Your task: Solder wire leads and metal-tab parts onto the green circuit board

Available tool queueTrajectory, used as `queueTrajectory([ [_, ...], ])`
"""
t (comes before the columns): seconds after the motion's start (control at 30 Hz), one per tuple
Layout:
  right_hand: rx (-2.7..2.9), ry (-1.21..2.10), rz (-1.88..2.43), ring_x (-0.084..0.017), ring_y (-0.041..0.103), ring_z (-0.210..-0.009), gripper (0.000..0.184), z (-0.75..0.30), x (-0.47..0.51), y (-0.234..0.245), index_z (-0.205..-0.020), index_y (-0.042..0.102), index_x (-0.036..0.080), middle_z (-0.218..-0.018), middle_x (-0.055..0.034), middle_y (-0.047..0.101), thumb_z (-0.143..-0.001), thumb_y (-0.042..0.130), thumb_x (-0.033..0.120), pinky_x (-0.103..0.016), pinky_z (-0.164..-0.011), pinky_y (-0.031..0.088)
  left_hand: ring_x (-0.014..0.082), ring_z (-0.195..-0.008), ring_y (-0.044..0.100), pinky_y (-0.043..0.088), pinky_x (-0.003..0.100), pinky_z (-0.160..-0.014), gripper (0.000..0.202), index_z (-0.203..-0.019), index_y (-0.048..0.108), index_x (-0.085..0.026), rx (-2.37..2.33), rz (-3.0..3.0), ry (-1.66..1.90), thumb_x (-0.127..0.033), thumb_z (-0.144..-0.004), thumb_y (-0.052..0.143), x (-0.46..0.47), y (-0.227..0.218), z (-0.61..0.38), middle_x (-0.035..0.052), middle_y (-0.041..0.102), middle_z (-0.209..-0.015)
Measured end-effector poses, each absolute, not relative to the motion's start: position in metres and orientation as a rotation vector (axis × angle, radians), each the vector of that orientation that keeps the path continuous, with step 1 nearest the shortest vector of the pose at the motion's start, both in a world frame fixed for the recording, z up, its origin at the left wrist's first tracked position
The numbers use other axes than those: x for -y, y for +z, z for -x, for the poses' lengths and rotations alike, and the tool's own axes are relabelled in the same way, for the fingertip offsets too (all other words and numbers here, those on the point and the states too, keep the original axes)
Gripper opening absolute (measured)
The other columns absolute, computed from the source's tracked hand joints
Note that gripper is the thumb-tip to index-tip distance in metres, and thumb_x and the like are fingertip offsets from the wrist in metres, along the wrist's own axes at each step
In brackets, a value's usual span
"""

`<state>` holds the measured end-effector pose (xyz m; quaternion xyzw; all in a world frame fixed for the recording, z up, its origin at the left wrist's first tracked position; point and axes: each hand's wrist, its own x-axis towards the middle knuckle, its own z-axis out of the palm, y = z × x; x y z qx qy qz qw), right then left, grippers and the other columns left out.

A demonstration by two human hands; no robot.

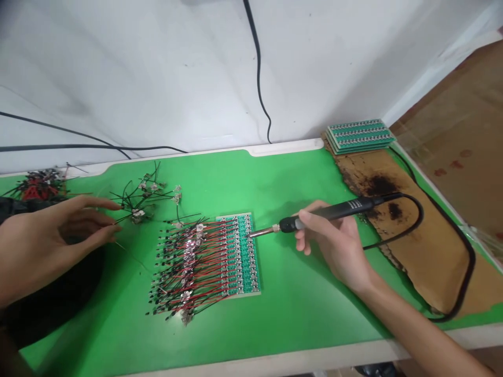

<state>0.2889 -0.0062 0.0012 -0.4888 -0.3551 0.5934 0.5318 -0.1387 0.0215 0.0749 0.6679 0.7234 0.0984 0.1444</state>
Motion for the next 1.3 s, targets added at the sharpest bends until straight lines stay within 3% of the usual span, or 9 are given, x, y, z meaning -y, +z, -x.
queueTrajectory([
  [0.13,0.845,1.416,1.168,-0.014,0.067,-0.045,0.038,-0.288,0.004,0.002,-0.075,0.083,0.017,-0.060,-0.0040,0.072,-0.076,0.106,0.049,-0.018,-0.039,0.049,0.0268,-0.064,0.077,0.061,0.041,-0.069,0.062,-0.088,0.086,-0.032,-2.090,-2.052,0.160,-0.083,-0.076,0.053,-0.023,0.074,0.139,-0.0003,0.084,-0.081],
  [0.23,0.851,1.419,1.177,-0.015,0.066,-0.044,0.042,-0.287,0.003,0.004,-0.074,0.083,0.018,-0.059,-0.0032,0.072,-0.072,0.107,0.051,-0.019,-0.037,0.048,0.0215,-0.058,0.074,0.058,0.035,-0.062,0.052,-0.086,0.087,-0.032,-1.995,-2.201,0.346,-0.076,-0.086,0.058,-0.020,0.073,0.132,-0.0028,0.084,-0.079],
  [0.37,0.850,1.422,1.166,-0.014,0.067,-0.044,0.040,-0.287,0.004,0.004,-0.075,0.082,0.018,-0.060,-0.0035,0.073,-0.076,0.106,0.050,-0.019,-0.039,0.049,0.0142,-0.060,0.074,0.055,0.026,-0.057,0.025,-0.095,0.087,-0.030,-1.719,-2.377,0.750,-0.051,-0.100,0.074,-0.012,0.068,0.101,-0.0062,0.085,-0.086],
  [0.47,0.870,1.401,1.156,-0.015,0.069,-0.046,0.038,-0.287,0.005,0.001,-0.077,0.083,0.018,-0.061,-0.0038,0.074,-0.080,0.104,0.050,-0.020,-0.040,0.052,0.0129,-0.070,0.077,0.061,0.025,-0.066,0.010,-0.102,0.083,-0.031,-1.417,-2.378,0.885,-0.035,-0.105,0.075,-0.005,0.059,0.067,-0.0072,0.085,-0.091],
  [0.63,0.923,1.351,1.163,-0.016,0.073,-0.051,0.036,-0.287,0.005,-0.002,-0.082,0.084,0.018,-0.067,-0.0051,0.078,-0.085,0.101,0.050,-0.020,-0.045,0.057,0.0125,-0.074,0.073,0.062,0.030,-0.072,0.017,-0.111,0.077,-0.028,-1.120,-2.383,0.911,-0.014,-0.105,0.070,-0.001,0.043,0.026,-0.0047,0.081,-0.092],
  [0.87,0.947,1.342,1.168,-0.016,0.074,-0.052,0.034,-0.287,0.005,-0.003,-0.085,0.085,0.018,-0.067,-0.0043,0.078,-0.089,0.098,0.049,-0.020,-0.045,0.058,0.0116,-0.081,0.066,0.059,0.030,-0.078,0.014,-0.105,0.071,-0.020,-1.101,-2.421,1.002,-0.006,-0.103,0.071,0.001,0.029,0.010,-0.0021,0.076,-0.092],
  [1.3,0.956,1.393,1.237,-0.017,0.076,-0.057,0.028,-0.287,0.008,0.001,-0.091,0.085,0.021,-0.070,-0.0043,0.079,-0.095,0.094,0.047,-0.024,-0.051,0.065,0.0132,-0.082,0.071,0.064,0.030,-0.077,0.016,-0.107,0.074,-0.021,-1.158,-2.386,0.977,-0.006,-0.102,0.071,0.005,0.025,0.007,0.0003,0.078,-0.097],
])
